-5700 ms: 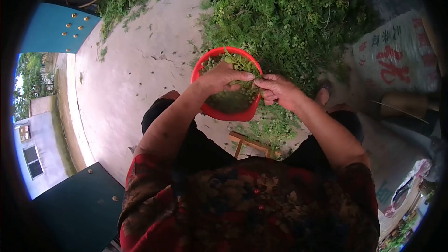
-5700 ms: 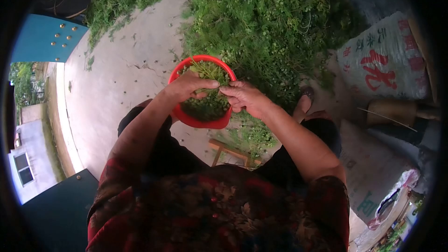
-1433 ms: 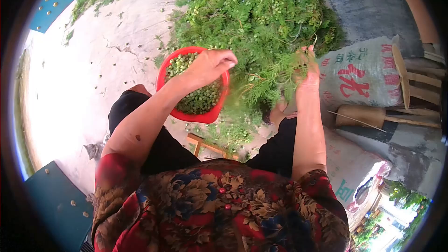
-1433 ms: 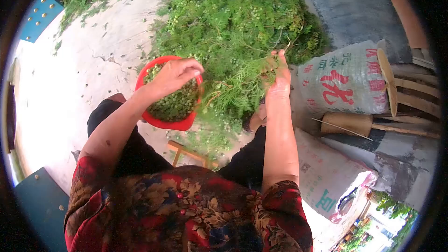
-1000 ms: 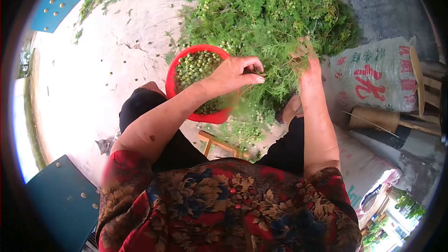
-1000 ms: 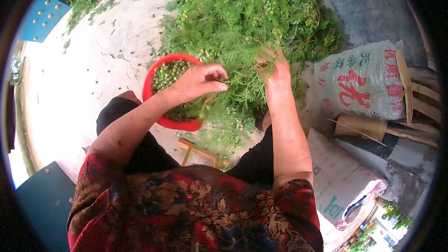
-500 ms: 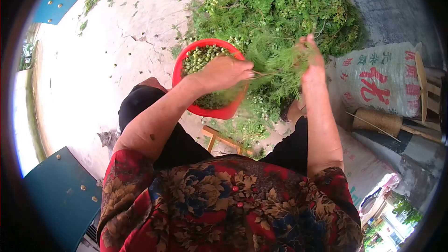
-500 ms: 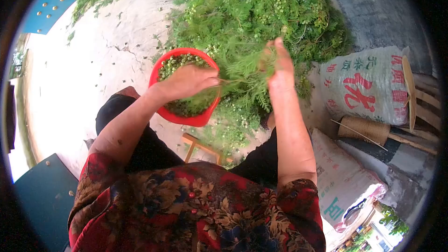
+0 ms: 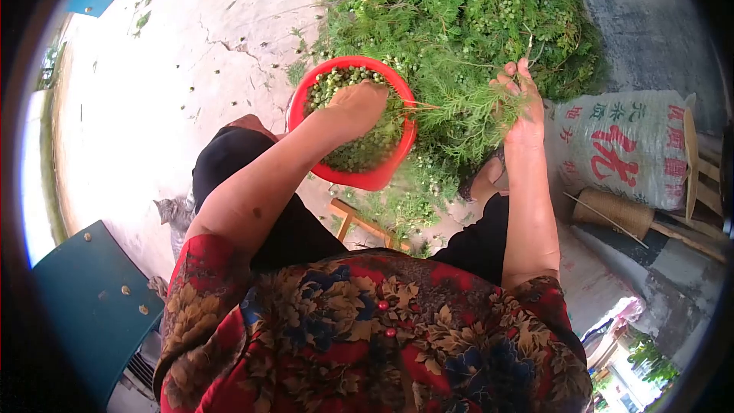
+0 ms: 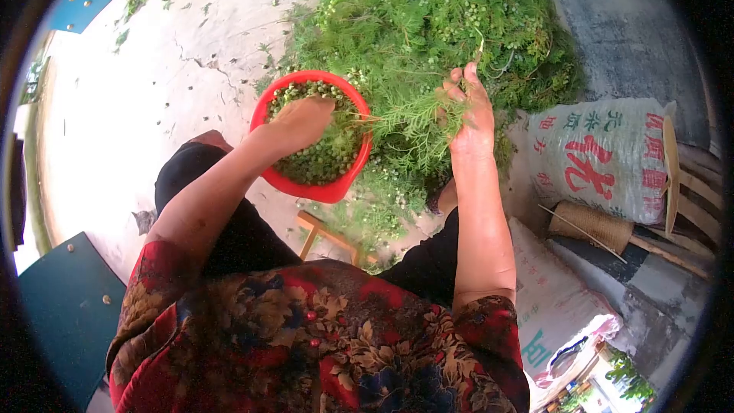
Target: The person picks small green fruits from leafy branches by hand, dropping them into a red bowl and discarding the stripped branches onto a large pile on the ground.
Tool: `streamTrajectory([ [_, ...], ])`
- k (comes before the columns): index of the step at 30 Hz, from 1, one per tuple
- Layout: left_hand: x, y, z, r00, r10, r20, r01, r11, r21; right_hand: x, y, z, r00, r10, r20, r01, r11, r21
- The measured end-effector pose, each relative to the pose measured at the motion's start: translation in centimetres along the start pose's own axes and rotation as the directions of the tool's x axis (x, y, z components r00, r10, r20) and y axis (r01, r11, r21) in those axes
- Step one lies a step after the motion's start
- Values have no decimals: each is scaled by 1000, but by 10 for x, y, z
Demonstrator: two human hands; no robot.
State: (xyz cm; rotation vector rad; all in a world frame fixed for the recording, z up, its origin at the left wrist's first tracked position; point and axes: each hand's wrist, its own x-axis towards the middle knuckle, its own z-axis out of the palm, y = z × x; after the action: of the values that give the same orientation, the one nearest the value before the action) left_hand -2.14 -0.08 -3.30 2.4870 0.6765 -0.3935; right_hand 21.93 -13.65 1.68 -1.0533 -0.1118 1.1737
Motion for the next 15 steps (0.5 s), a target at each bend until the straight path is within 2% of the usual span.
streamTrajectory([
  [1, 2, -1, 1, 996, 11, -87, -10, 1000, 8, 1, -2, -2, 999, -11, 46, 10, 1000, 10],
  [3, 6, -2, 1, 995, 22, -97, -18, 999, 39, 4, -7, -8, 990, -36, 135, 31, 999, 33],
  [4, 6, 0, 0, 995, 30, -99, -25, 998, 55, 5, -10, -9, 994, -63, 90, 59, 997, 46],
  [5, 5, 1, -2, 999, -21, -50, 12, 983, -181, 5, -13, -10, 995, -91, 43, 88, 994, 61],
  [7, -12, 20, -34, 994, -80, 81, 113, 792, -601, 6, -23, -14, 990, -109, -93, 114, 992, 55],
  [10, 2, 6, -15, 972, 171, -160, -210, 939, -273, 4, -25, -11, 937, -163, -309, 144, 986, -85],
  [11, 5, 3, -10, 978, 141, -154, -180, 943, -281, 3, -24, -17, 954, -159, -255, 139, 986, -97],
  [14, -2, 13, -40, 992, 126, 22, -88, 800, -593, 9, -34, -41, 967, -174, -186, 186, 981, 48],
  [15, -1, 9, -42, 998, 56, 2, -41, 752, -657, 26, -40, -78, 972, -214, -93, 229, 954, 194],
])
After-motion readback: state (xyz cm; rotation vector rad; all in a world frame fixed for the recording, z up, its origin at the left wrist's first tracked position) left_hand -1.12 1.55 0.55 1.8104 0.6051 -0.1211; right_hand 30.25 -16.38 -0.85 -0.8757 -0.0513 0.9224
